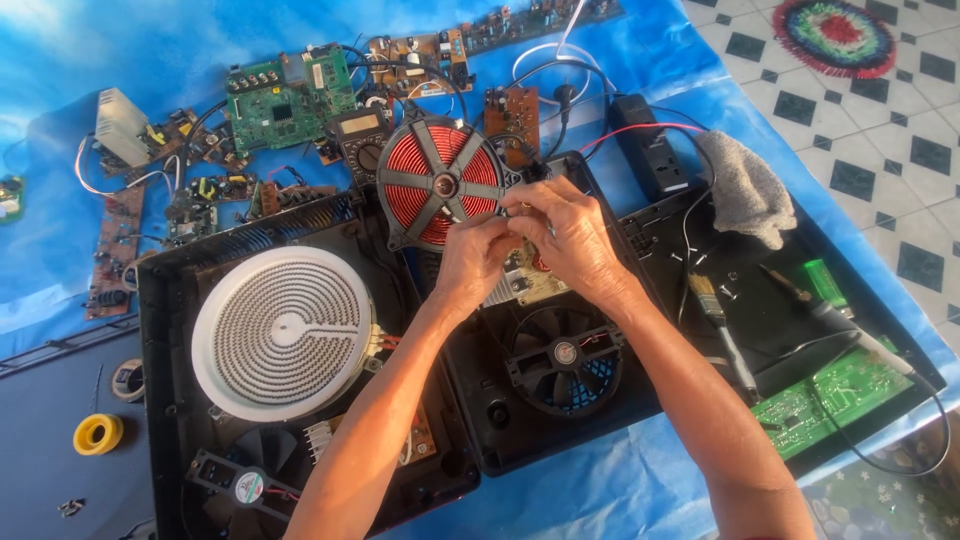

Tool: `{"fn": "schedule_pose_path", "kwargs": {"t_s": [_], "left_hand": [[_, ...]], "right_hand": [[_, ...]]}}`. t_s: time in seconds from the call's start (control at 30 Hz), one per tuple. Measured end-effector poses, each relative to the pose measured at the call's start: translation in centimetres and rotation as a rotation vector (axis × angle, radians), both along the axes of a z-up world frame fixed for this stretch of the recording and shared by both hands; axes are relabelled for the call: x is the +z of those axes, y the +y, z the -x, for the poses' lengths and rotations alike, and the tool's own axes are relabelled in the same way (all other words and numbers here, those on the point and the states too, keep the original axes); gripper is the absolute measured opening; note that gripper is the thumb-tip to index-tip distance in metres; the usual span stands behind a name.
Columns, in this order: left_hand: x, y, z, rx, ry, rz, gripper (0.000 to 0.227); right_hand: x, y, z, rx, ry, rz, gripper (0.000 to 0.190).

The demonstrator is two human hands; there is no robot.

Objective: Reassembling the internal components of an induction cooker on a floor-based workspace.

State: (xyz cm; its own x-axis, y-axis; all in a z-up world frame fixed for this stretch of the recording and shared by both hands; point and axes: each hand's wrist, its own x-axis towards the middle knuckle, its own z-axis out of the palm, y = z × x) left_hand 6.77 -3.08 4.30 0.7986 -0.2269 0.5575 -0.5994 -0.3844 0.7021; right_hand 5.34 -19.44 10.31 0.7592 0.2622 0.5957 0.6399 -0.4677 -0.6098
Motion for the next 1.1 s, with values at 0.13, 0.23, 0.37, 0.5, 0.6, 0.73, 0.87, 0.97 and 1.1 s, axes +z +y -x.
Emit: {"fn": "schedule_pose_path", "kwargs": {"t_s": [0.13, 0.23, 0.37, 0.5, 0.6, 0.73, 0.87, 0.97, 1.1], "left_hand": [[0.2, 0.6, 0.1, -0.058, 0.031, 0.061, 0.007], [0.4, 0.5, 0.6, -0.046, 0.027, 0.035, 0.013], [0.5, 0.6, 0.6, -0.020, 0.026, 0.078, 0.013], [-0.1, 0.6, 0.2, 0.007, 0.029, 0.109, 0.013], [0.0, 0.5, 0.3, 0.018, 0.006, 0.114, 0.014], [-1.1, 0.3, 0.1, 0.116, -0.015, 0.137, 0.017], [-1.0, 0.0, 0.4, 0.163, -0.017, 0.173, 0.018], [-1.0, 0.1, 0.3, 0.152, 0.001, 0.188, 0.016], [0.3, -0.1, 1.0, 0.060, 0.056, 0.196, 0.019]], "right_hand": [[-1.2, 0.4, -0.9, -0.082, -0.044, 0.052, 0.022], [-1.7, 1.1, -0.8, -0.202, -0.130, 0.149, 0.027], [-1.2, 2.1, 0.0, -0.211, -0.039, 0.002, 0.031], [-2.4, 2.2, -0.3, -0.224, -0.014, -0.106, 0.033], [-2.0, 1.8, -0.1, -0.216, -0.096, -0.064, 0.030], [-1.2, 1.5, -0.3, -0.085, -0.037, -0.023, 0.020], [-0.7, 1.4, -0.3, 0.028, -0.021, 0.033, 0.014], [-0.8, 1.2, -0.5, -0.024, 0.008, 0.093, 0.017], [-1.3, 1.8, -0.8, -0.194, -0.117, 0.098, 0.033]]}}
